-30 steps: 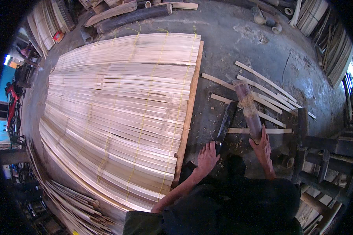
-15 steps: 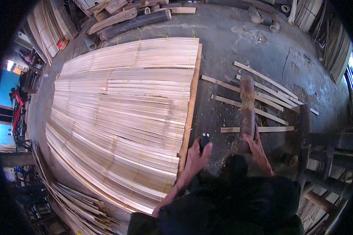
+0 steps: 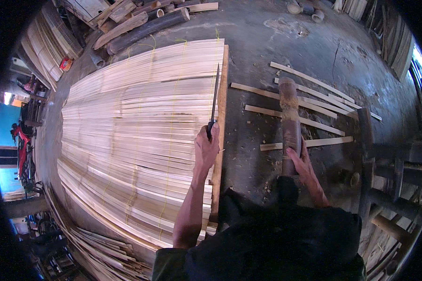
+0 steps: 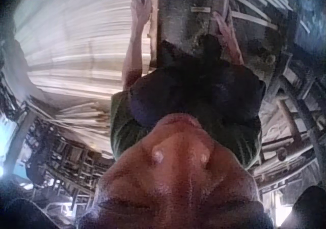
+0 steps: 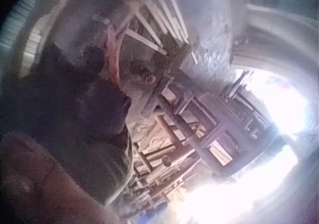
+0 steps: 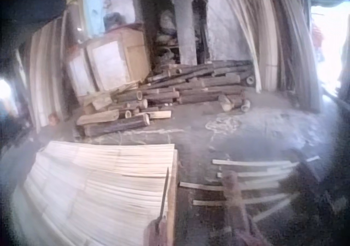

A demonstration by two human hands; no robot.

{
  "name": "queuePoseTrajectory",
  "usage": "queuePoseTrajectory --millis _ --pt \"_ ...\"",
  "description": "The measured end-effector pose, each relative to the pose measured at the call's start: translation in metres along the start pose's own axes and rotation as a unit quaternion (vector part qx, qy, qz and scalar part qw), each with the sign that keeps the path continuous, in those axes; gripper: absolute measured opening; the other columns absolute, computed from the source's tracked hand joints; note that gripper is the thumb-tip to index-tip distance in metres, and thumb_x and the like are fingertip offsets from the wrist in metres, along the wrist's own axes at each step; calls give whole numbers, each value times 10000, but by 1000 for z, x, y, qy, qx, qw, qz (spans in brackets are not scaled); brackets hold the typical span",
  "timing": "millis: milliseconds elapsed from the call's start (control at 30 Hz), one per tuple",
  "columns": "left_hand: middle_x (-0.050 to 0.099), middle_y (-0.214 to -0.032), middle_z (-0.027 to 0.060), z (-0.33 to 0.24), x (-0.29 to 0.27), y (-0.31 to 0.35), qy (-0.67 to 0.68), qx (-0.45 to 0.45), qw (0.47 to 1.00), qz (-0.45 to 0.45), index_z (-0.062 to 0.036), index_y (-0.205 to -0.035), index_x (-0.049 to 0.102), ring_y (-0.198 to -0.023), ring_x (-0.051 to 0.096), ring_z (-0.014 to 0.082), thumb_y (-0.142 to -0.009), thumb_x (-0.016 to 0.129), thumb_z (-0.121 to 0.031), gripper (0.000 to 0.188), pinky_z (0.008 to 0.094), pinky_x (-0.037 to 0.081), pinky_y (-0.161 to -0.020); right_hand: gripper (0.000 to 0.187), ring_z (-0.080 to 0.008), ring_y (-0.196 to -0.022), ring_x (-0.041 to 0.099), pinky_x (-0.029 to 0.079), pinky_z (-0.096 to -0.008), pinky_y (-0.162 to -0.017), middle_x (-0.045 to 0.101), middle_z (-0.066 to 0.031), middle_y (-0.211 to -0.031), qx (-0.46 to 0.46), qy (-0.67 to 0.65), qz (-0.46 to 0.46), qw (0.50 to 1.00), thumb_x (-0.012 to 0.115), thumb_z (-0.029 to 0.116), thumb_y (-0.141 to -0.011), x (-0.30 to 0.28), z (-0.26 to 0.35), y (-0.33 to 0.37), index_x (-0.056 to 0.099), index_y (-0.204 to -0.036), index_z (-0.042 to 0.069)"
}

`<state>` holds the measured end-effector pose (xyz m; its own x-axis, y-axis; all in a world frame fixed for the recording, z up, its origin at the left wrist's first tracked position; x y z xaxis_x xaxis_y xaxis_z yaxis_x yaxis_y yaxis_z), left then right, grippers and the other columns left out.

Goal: The person aligns a stack of thin wooden planks on a workbench and repeatedly uses a chisel and wooden mallet to trim the edges flush. The person adjusts the stack between strikes and continues trimming along the length of the planks.

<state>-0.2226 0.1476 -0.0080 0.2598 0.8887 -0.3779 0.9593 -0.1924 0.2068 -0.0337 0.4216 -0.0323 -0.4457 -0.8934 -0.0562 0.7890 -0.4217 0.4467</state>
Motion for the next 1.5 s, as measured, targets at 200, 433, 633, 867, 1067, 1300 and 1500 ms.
queuePoseTrajectory --millis 200,433,633,867,1067,1300,1500 --pt "458 -548 25 0 8 -2 -13 -10 1000 2 -4 -795 512 -464 479 103 -1000 496 -442 484 301 393 -414 851 -278 -1257 459 395 -401 -1044 415 -181 -1425 -34 54 12 998 674 319 -909 -4 -1 -2 151 -1526 51" --pt "470 -556 65 1 8 -1 -16 -24 1000 11 42 -814 532 -475 494 123 -997 515 -423 500 330 406 -422 891 -277 -1254 465 403 -393 -1037 418 -192 -1422 -26 45 12 999 674 343 -910 -1 -4 -1 116 -1532 33" --pt "487 -548 73 19 15 -7 -65 -22 998 7 14 -826 517 -467 527 144 -1005 489 -433 483 331 413 -421 872 -286 -1211 504 435 -391 -1009 431 -189 -1406 -10 -3 9 1000 683 307 -895 0 -9 -3 144 -1529 48" --pt "488 -541 70 47 28 -13 -118 22 993 -20 8 -856 515 -444 509 161 -1008 478 -444 478 345 402 -415 946 -349 -1207 545 444 -430 -1011 481 -255 -1378 -227 271 -43 934 748 251 -814 12 57 0 160 -1512 1" --pt "512 -563 106 74 26 -14 -114 0 993 -30 13 -881 530 -469 525 169 -1006 491 -431 463 355 415 -434 1072 -364 -1200 550 429 -469 -1016 467 -281 -1382 -456 193 -91 864 791 267 -761 66 175 -6 76 -1509 -11" --pt "625 -708 300 57 27 -10 -175 114 974 -83 20 -896 525 -695 651 472 -989 530 -348 379 514 505 -531 1010 -447 -1163 558 442 -487 -1007 489 -331 -1327 -286 310 108 900 743 304 -801 95 50 -92 85 -1525 57" --pt "632 -725 316 30 37 -1 -272 53 957 -88 35 -884 531 -712 643 495 -989 521 -361 410 540 494 -531 960 -395 -1213 554 447 -441 -1013 517 -301 -1325 -252 247 72 933 715 354 -839 66 82 -56 129 -1523 25"
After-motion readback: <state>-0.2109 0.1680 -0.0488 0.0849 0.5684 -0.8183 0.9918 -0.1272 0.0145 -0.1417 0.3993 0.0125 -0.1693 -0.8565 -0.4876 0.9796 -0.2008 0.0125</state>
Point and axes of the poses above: each hand's wrist, its own y-axis away from the middle knuckle, its own x-axis out of the palm, z = x × y, the point moved 4 cm from there along -y, towards the middle knuckle
